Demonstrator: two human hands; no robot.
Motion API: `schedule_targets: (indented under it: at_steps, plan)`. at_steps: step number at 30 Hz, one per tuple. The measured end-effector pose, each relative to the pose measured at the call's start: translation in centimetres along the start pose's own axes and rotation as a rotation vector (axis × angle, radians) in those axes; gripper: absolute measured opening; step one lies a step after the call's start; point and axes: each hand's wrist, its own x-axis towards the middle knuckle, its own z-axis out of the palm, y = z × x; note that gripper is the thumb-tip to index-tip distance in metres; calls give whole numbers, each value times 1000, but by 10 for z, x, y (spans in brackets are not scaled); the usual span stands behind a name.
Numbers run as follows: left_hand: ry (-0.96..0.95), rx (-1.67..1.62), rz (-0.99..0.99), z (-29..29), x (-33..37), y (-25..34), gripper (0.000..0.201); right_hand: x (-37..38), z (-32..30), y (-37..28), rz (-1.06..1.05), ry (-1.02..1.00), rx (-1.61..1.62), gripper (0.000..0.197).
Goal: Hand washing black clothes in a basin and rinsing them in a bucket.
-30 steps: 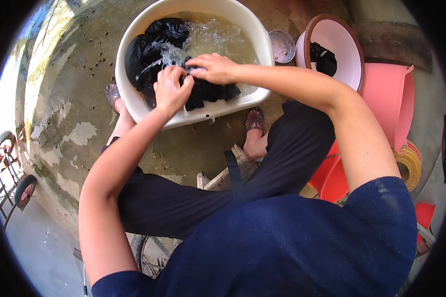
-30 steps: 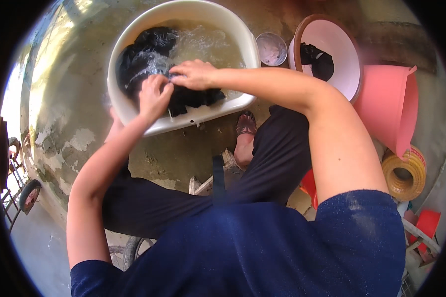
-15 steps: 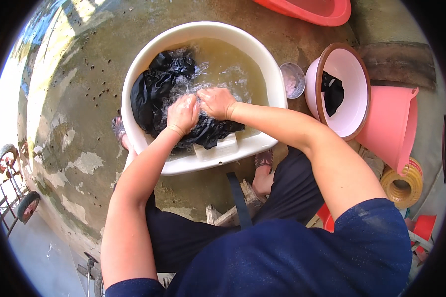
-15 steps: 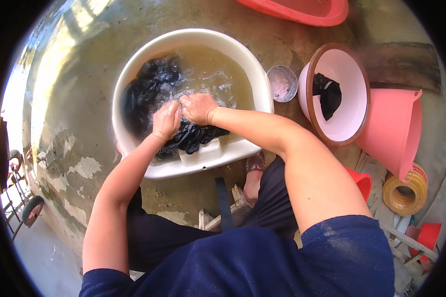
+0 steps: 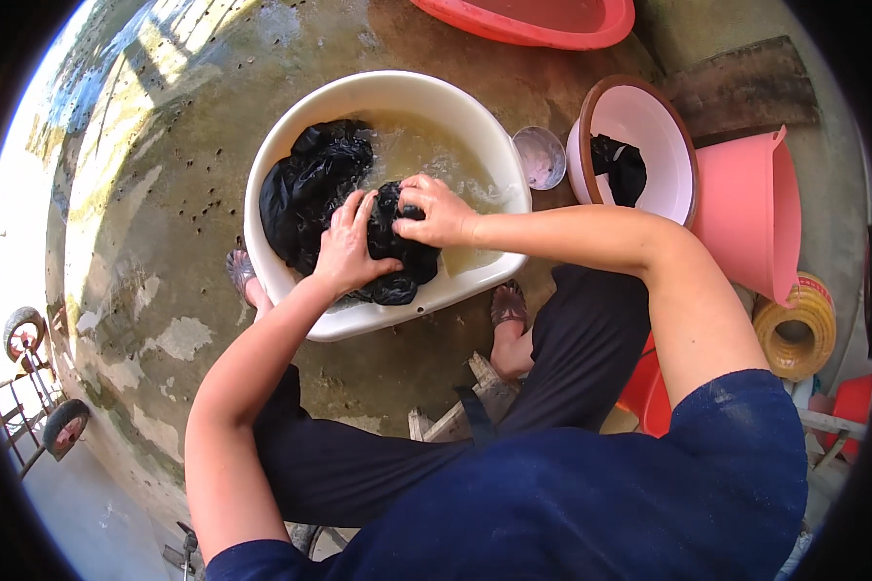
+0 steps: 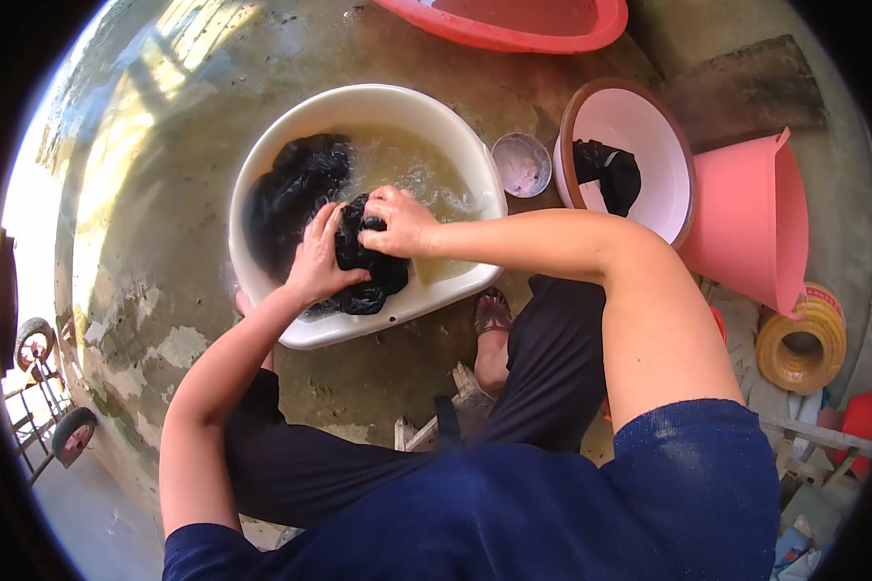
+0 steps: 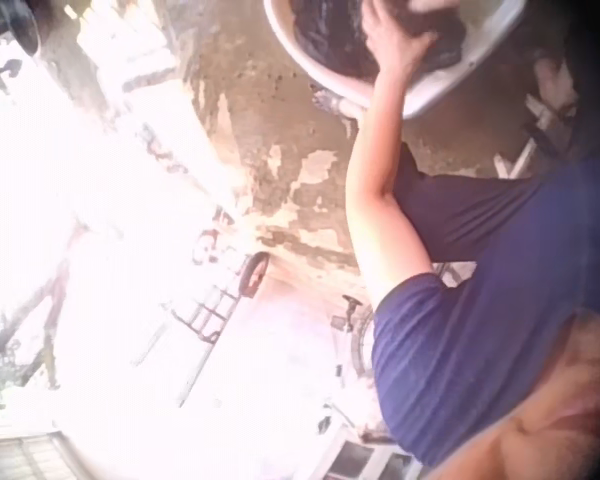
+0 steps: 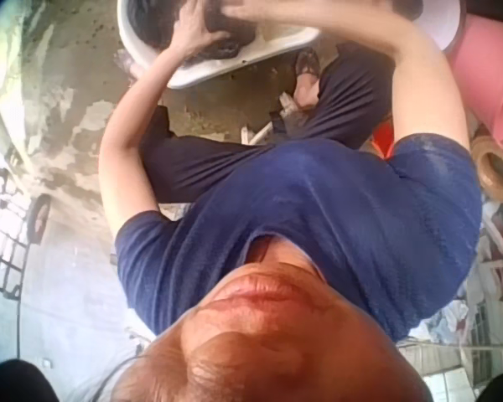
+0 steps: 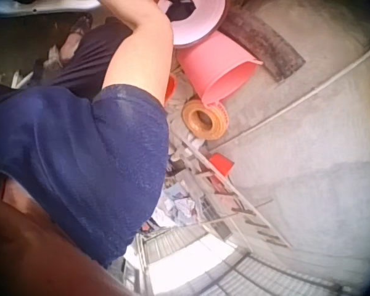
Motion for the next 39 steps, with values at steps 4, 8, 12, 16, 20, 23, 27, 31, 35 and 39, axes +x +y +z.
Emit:
schedule_targets:
  at_steps: [4, 8, 12, 16, 20, 23, 27, 31, 35, 39]
  plan:
    - [239, -57, -26, 57, -30, -9, 75, -33, 17, -33, -279, 115, -88, 21]
    - [15, -57, -50, 50, -8, -19, 69, -10, 31, -3, -181, 109, -63, 19]
    - [123, -89, -45, 56, 4, -51, 54, 41, 55, 35, -37, 6, -167, 21]
    - [32, 28, -276, 47, 23, -61, 46, 76, 63, 44, 83, 5, -263, 28]
    - [264, 59, -427, 39, 56, -34, 48, 99, 15, 75, 555, 120, -451, 43]
    - [552, -247, -463, -12, 22, -57, 41, 93, -21, 51, 658, 133, -353, 49]
    - [639, -366, -439, -62, 14, -56, 30, 96, -99, 30, 508, 225, -243, 58]
    - [804, -605, -419, -101, -15, -52, 27, 94, -147, -61, 376, 167, 146, 56]
    - [915, -1164, -207, -151, -26, 3, 18, 81, -199, -112, 279, 273, 235, 41]
    - [953, -1400, 38, -185, -46, 45, 18, 48, -237, -190, 128, 241, 604, 29]
